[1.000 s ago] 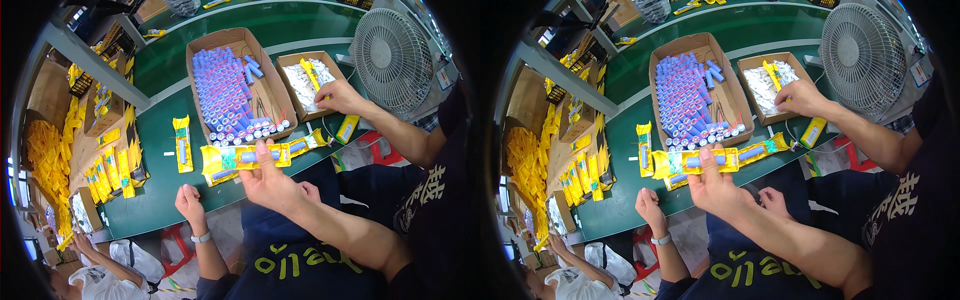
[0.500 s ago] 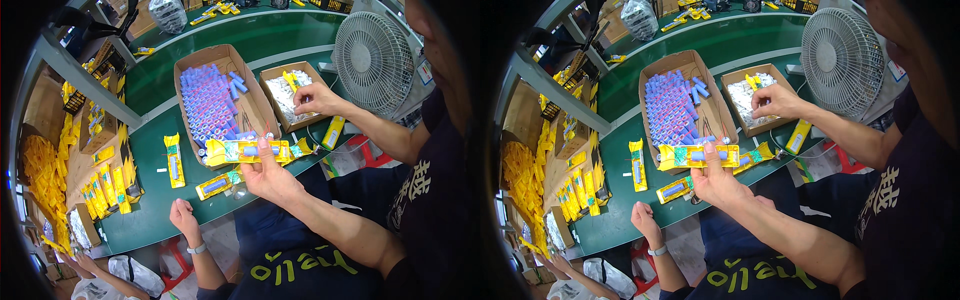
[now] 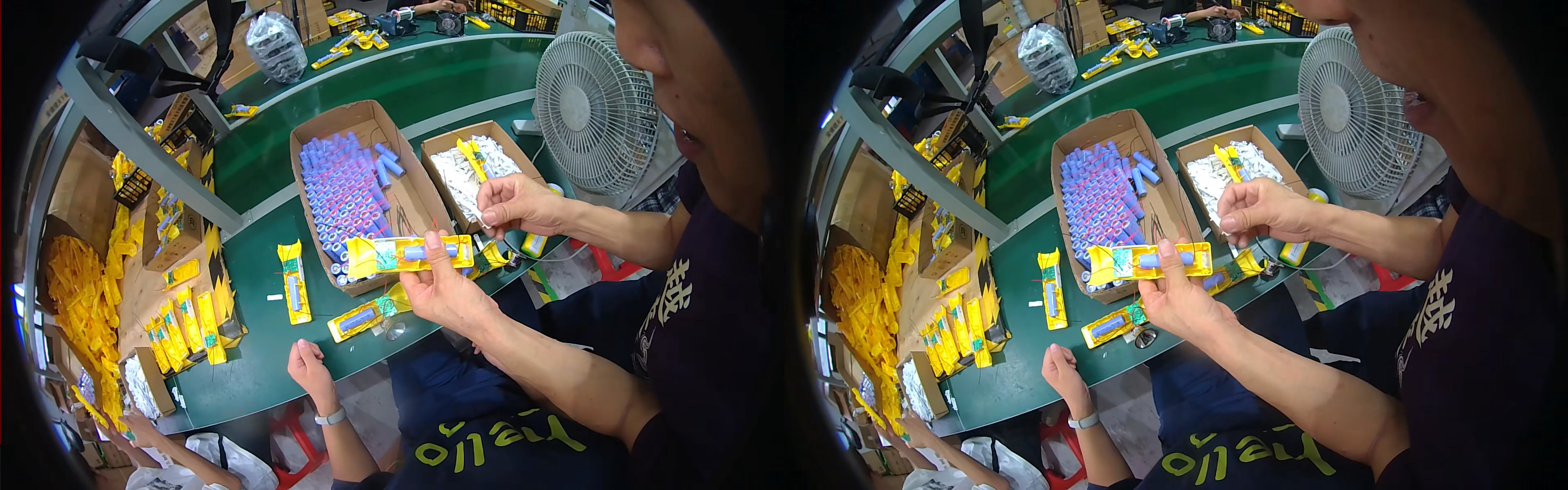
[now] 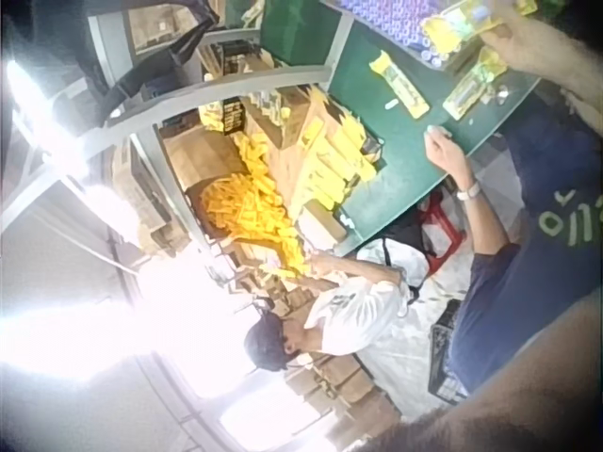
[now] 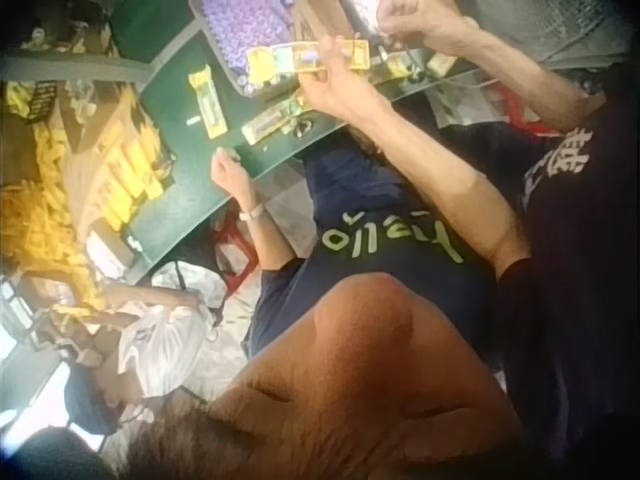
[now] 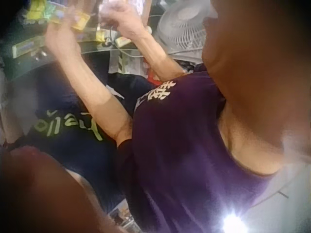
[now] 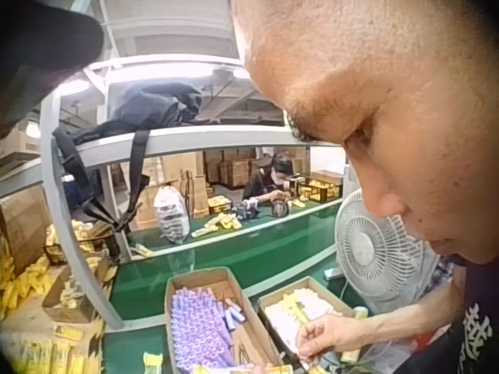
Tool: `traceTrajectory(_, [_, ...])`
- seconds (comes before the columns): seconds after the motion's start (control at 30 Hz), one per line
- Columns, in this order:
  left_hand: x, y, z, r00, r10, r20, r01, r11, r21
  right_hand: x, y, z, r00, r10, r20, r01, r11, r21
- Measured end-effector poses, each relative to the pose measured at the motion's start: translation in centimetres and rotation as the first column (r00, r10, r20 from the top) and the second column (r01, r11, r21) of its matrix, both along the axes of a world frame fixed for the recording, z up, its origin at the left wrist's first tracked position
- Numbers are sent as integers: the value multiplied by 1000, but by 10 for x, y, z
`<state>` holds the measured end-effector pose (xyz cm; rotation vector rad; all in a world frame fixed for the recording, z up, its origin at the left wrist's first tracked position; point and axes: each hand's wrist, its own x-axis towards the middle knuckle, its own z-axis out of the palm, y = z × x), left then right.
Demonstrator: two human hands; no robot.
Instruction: The person tests an assembled flashlight, then fits circuit boards and batteries into yellow flashlight casings to assemble flashlights, working with a coworker to position the components inside the housing.
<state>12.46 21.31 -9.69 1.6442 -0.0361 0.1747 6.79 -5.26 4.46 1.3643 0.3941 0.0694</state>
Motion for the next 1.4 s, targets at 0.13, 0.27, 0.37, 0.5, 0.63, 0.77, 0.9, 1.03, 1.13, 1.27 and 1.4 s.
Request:
traceTrajectory(0.13, [0, 1, 1, 1000, 8, -5, -8, 1000, 13, -3, 4, -5, 1000, -21, 12, 18, 983, 180])
traceTrajectory(0.27, [2, -1, -1, 1000, 0, 12, 0, 1000, -12, -5, 4, -3, 999, -7, 51, 7, 1000, 2])
traceTrajectory(0.37, [1, -1, 0, 1000, 17, -14, -17, 1000, 21, -5, 1, -1, 998, 35, 51, -36, 999, 12])
traceTrajectory(0.5, [1, 0, 0, 1000, 11, -7, -11, 1000, -1, -1, 1, -11, 998, 36, 45, -42, 990, 137])
traceTrajectory(0.63, [1, 2, -2, 1000, 5, 0, -5, 1000, 9, 2, 0, -7, 993, 81, 82, -78, 996, -38])
traceTrajectory(0.77, [0, 1, -1, 1000, -1, -1, 1, 1000, -2, -3, -8, 1, 961, 131, 245, -167, 977, 134])
traceTrajectory(0.9, [-1, 1, -2, 1000, 7, 6, -7, 1000, 7, -2, -8, -2, 985, 77, 156, -97, 987, 126])
traceTrajectory(1.03, [-1, -1, 1, 1000, 12, 5, -12, 1000, 16, -1, -10, -3, 983, 104, 154, -91, 991, -94])
traceTrajectory(1.13, [-1, -1, 0, 1000, 12, 2, -12, 1000, 6, -2, -10, -2, 979, 94, 183, -83, 994, -66])
traceTrajectory(1.27, [0, 0, -2, 1000, 7, 9, -7, 1000, -4, -3, -10, 1, 971, 85, 222, -118, 984, 136])
traceTrajectory(1.4, [0, -1, -1, 1000, 13, 8, -13, 1000, 15, -4, -11, 4, 963, 111, 245, -141, 984, 108])
